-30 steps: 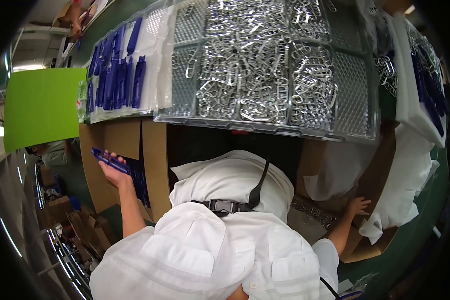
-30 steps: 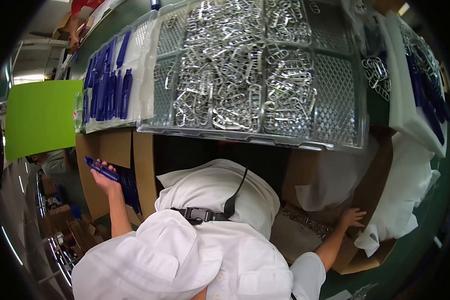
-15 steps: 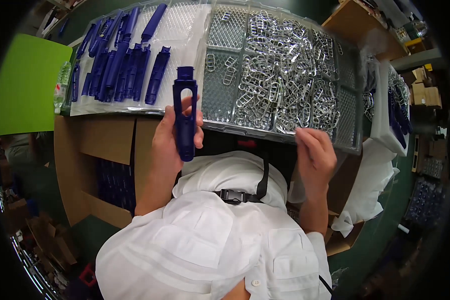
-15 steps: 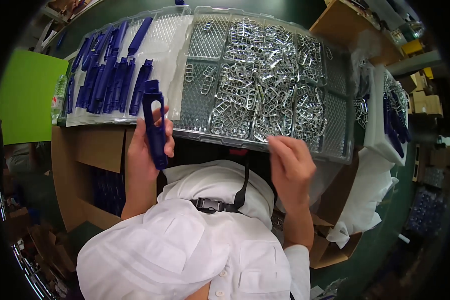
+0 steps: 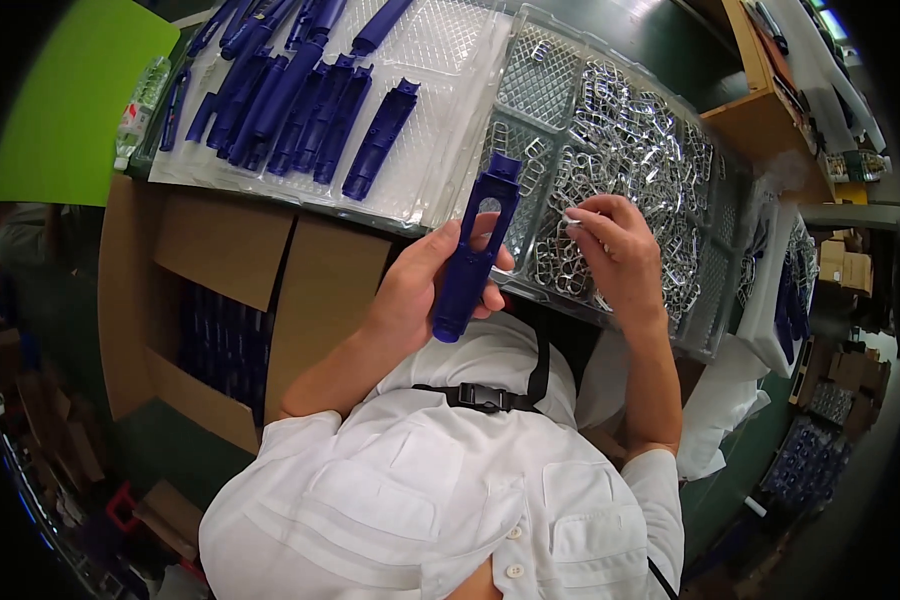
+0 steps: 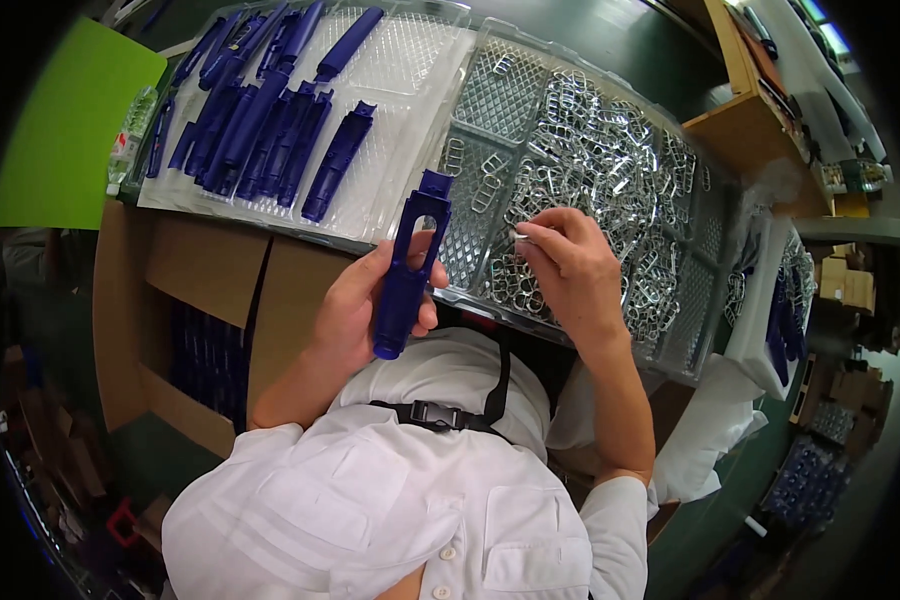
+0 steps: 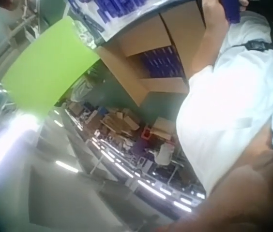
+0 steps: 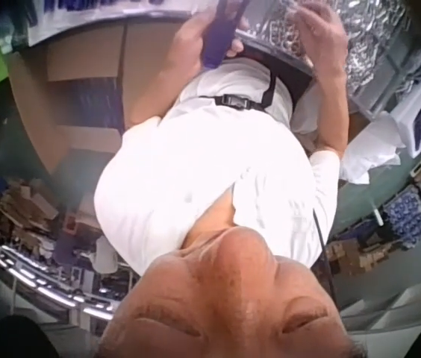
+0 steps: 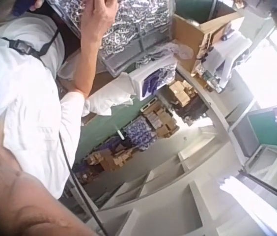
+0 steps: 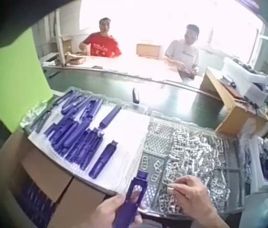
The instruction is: The person assembles internal metal clips and components into blue plastic housings by hand at a factory workstation.
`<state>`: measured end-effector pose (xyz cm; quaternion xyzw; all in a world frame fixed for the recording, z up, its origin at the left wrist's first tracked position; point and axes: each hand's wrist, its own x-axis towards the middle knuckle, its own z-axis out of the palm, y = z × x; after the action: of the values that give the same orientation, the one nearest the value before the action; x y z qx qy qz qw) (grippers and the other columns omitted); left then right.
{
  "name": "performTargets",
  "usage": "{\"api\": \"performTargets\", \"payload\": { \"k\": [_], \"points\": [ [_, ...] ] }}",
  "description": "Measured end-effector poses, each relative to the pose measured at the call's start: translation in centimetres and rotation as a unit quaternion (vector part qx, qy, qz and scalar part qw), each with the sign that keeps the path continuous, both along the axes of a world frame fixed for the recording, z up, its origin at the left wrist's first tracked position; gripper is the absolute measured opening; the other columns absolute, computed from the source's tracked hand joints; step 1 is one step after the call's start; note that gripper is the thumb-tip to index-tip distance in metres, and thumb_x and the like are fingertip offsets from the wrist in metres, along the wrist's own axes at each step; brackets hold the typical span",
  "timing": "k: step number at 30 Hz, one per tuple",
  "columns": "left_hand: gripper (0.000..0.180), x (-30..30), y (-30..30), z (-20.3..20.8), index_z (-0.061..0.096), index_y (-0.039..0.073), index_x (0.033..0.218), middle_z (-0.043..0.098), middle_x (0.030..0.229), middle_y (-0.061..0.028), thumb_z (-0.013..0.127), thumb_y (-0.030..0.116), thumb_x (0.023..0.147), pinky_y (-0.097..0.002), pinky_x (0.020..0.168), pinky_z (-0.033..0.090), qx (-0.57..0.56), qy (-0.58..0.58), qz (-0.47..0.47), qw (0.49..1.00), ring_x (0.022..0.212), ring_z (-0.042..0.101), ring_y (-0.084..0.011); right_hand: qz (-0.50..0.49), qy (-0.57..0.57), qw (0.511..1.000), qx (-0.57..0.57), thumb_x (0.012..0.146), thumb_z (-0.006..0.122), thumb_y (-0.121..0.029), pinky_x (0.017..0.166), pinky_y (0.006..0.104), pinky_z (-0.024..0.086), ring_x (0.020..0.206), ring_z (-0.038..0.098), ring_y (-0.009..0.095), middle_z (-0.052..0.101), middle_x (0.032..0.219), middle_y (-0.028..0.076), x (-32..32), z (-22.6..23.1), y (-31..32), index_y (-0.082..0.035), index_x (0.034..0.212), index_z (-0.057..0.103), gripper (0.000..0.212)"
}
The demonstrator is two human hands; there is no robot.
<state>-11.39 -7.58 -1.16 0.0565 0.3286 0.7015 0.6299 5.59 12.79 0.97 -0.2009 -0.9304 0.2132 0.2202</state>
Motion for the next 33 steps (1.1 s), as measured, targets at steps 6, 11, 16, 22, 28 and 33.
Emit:
{"api": "performTargets", "payload": {
  "k": [6,11,16,22,28,33],
  "points": [
    [0.059,1.8,2.5,0.1,0.046,0.002,0.148,0.065,0.111,-0.0120,0.045,0.048,0.110,-0.0253,0.060,0.056,0.054,0.080,-0.044,0.994,0.075,0.066,-0.0118,-0.077,0.203,0.908,-0.359,0.091,0.071,0.007,0.069,0.0198,0.046,0.090,0.062,0.009,0.066,0.102,0.007,3.5,3.1,-3.1,0.001,0.109,0.075,0.020],
    [0.056,4.6,5.9,3.4,0.046,0.001,0.146,0.066,0.110,-0.0065,0.067,0.030,0.103,-0.0238,0.060,0.053,0.032,0.110,-0.111,0.987,0.076,0.064,-0.0090,0.051,0.201,0.968,-0.141,0.081,0.071,0.015,0.068,0.0275,0.054,0.086,0.066,0.018,0.065,0.102,0.011,5.2,3.2,-4.1,-0.002,0.109,0.075,0.033],
    [0.055,6.5,7.0,3.6,0.049,0.003,0.146,0.067,0.105,-0.0033,0.072,0.011,0.097,-0.0239,0.062,0.053,0.034,0.156,-0.096,0.983,0.077,0.064,-0.0081,-0.002,0.225,0.964,-0.140,0.082,0.067,0.019,0.072,0.0291,0.057,0.089,0.067,0.019,0.065,0.110,0.013,7.1,2.9,-5.1,-0.001,0.120,0.074,0.044],
    [0.053,8.7,7.8,3.6,0.052,0.002,0.142,0.065,0.103,-0.0031,0.076,0.008,0.095,-0.0235,0.064,0.052,0.029,0.153,-0.034,0.987,0.077,0.062,-0.0078,-0.080,0.315,0.912,-0.251,0.089,0.065,0.015,0.077,0.0255,0.057,0.093,0.067,0.019,0.065,0.119,0.014,7.3,2.4,-7.3,0.002,0.125,0.071,0.038],
    [0.058,9.8,7.5,2.6,0.048,0.003,0.146,0.064,0.108,-0.0057,0.073,0.003,0.094,-0.0259,0.065,0.054,0.058,0.228,0.071,0.969,0.077,0.064,-0.0108,-0.160,0.340,0.878,-0.298,0.097,0.065,0.007,0.077,0.0221,0.054,0.096,0.065,0.013,0.065,0.116,0.013,7.6,0.3,-8.2,0.005,0.116,0.071,0.020],
    [0.067,7.8,6.2,2.5,0.039,0.003,0.155,0.061,0.115,-0.0114,0.063,0.015,0.093,-0.0275,0.065,0.054,0.074,0.145,-0.092,0.982,0.081,0.063,-0.0156,-0.207,0.381,0.878,-0.205,0.093,0.066,0.012,0.076,0.0260,0.055,0.094,0.067,0.017,0.070,0.110,0.015,8.2,2.3,-6.4,0.004,0.112,0.071,0.021]
  ]
}}
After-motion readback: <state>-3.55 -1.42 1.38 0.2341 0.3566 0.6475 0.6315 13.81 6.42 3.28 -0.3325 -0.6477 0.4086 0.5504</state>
